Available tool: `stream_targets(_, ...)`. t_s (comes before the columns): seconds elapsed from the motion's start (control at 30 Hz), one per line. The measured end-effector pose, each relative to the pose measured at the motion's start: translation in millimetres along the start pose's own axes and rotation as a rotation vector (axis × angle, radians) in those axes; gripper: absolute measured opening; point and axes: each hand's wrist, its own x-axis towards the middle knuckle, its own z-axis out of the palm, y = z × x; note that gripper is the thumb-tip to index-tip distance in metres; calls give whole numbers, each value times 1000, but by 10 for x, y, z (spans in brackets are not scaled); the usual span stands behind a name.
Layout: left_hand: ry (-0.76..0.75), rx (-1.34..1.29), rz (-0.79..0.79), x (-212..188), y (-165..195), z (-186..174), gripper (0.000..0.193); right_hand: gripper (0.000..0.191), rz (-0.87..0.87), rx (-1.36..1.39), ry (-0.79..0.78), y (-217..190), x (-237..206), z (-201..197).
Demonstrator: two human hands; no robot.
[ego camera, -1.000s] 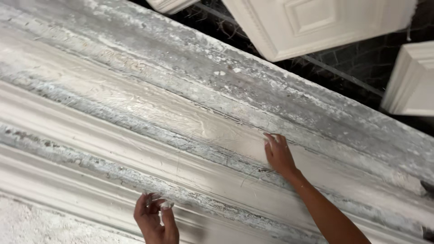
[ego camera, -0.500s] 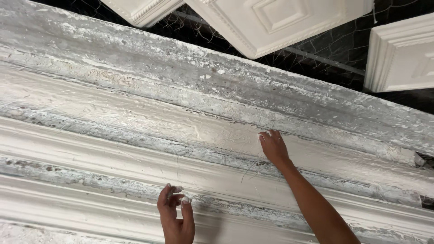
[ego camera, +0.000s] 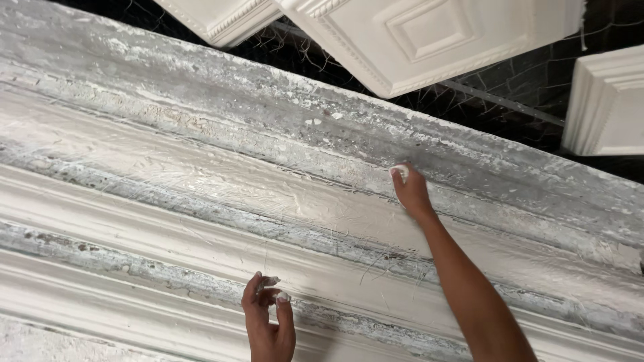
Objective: The person dips white fiberglass strands in a bucket and presses them along decorative plaster moldings laid on a workbench, smoothing the coating by hand. They then scoop plaster paste from a bowl and spread it over the molding surfaces, and finally mix plaster in the bowl.
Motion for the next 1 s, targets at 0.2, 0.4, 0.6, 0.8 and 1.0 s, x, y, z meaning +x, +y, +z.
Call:
stream_targets(0.2, 30, -7, -50, 141, 13, 171, 61, 52, -468, -319, -372, 232, -350, 243)
stream_targets(0.4, 30, -15, -35, 137, -103, 198, 61, 67, -985, -562, -508, 209, -444, 686)
stream_targets(0.6, 181, -38, -163, 64, -276, -25, 62, 72, -1136, -523, -492, -796, -210, 1598)
stream_targets(0.8, 328, -53, -150, 8, -506, -268, 61, 78, -1161, -485, -471, -2139, -64, 2508)
stream_targets(1.0, 421, -33, -183, -7, -489, -476, 61, 72, -1219, -522, -395, -2505, -29, 2769)
